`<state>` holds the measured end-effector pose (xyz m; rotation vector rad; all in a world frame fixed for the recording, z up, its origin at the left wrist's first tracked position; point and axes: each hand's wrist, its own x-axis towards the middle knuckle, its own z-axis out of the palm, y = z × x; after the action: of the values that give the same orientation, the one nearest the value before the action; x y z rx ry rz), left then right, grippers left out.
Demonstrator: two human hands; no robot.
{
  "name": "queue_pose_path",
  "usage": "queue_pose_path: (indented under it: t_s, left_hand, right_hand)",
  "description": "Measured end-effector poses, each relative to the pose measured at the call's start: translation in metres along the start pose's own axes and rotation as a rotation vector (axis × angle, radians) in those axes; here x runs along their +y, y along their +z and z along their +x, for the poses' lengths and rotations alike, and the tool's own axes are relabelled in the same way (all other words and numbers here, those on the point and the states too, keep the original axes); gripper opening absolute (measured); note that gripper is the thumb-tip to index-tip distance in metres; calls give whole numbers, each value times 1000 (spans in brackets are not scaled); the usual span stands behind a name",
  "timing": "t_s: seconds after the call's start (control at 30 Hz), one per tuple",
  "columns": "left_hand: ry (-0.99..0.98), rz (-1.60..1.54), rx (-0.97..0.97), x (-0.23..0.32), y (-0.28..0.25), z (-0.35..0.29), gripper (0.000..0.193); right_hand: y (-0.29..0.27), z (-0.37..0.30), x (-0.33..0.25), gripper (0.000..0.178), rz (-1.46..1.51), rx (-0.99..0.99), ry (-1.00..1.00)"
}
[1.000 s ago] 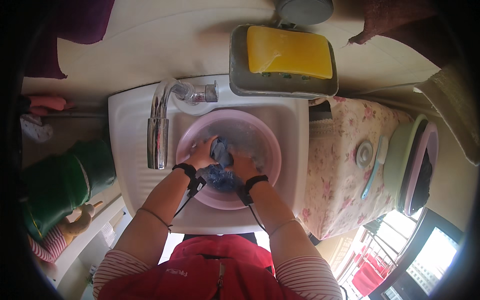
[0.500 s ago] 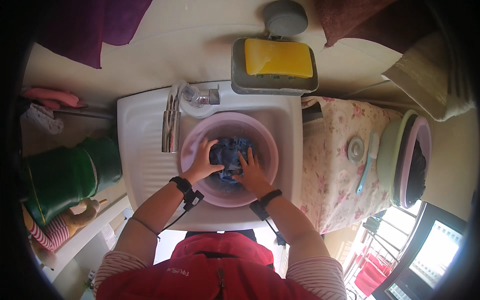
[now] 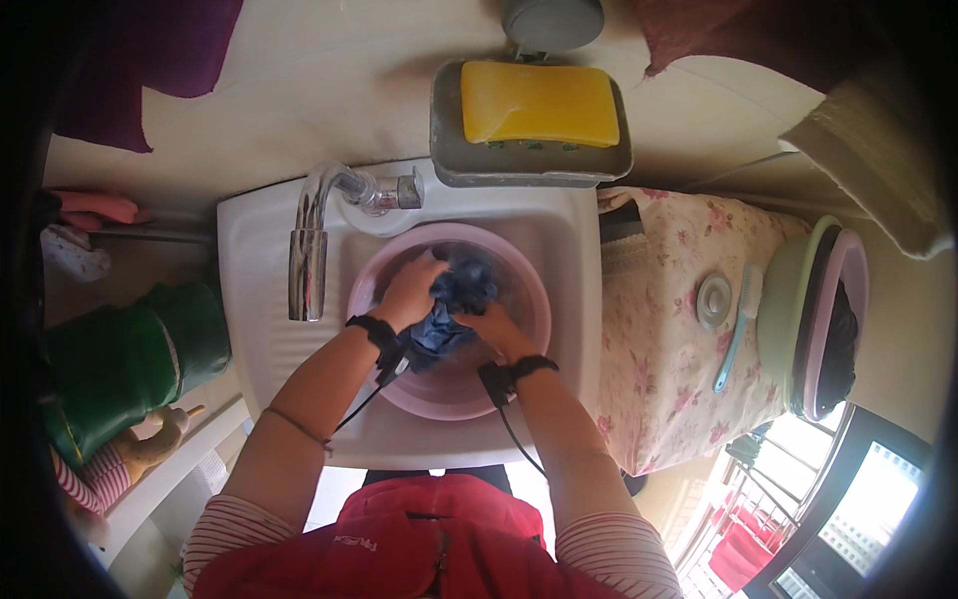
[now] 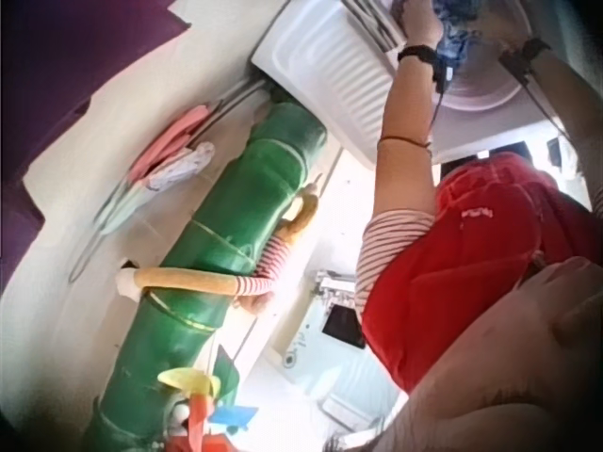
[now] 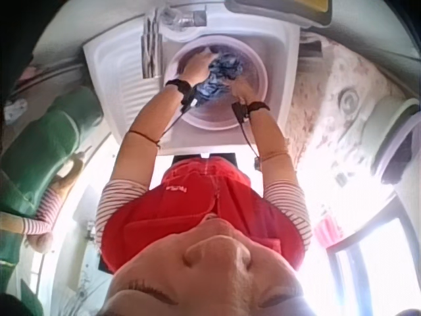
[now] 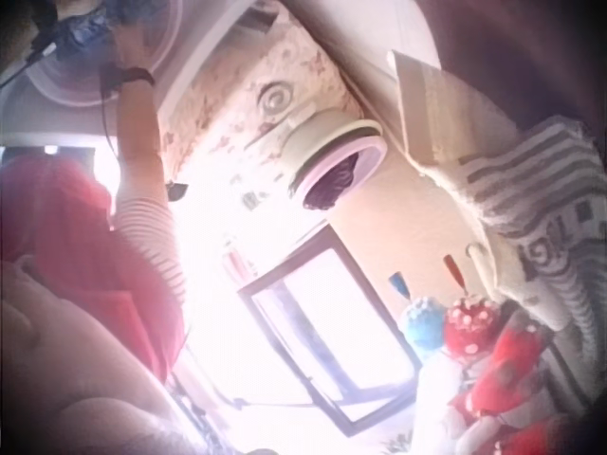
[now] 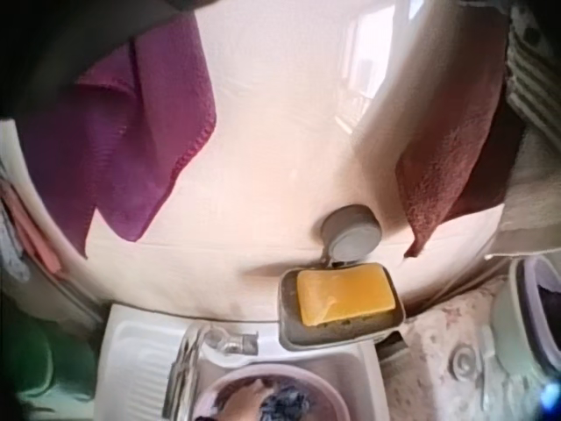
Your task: The person hand-washes a blue garment in a pink basin placed in a sink. They add detergent from a green bag, agitate the fabric, and rinse it under running water.
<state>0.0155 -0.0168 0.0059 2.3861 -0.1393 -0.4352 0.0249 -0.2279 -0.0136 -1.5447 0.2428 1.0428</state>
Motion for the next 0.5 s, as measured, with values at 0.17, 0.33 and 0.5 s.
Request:
queue_pose_path:
  t_s: [0.17,0.33,0.5]
  left_hand:
    - [207,-126,-291,43,-31,-69,83]
    - [-119,158,-229,23,-16,-98,119]
    - [-386,111,-297,-7,29,-47,125]
  right_hand:
    - [2,-60,-6,111,-627,312,-460]
    - [38,-76,9,114,-1281,82,-230]
    - [43,-14,23,86,-1381,221,-160]
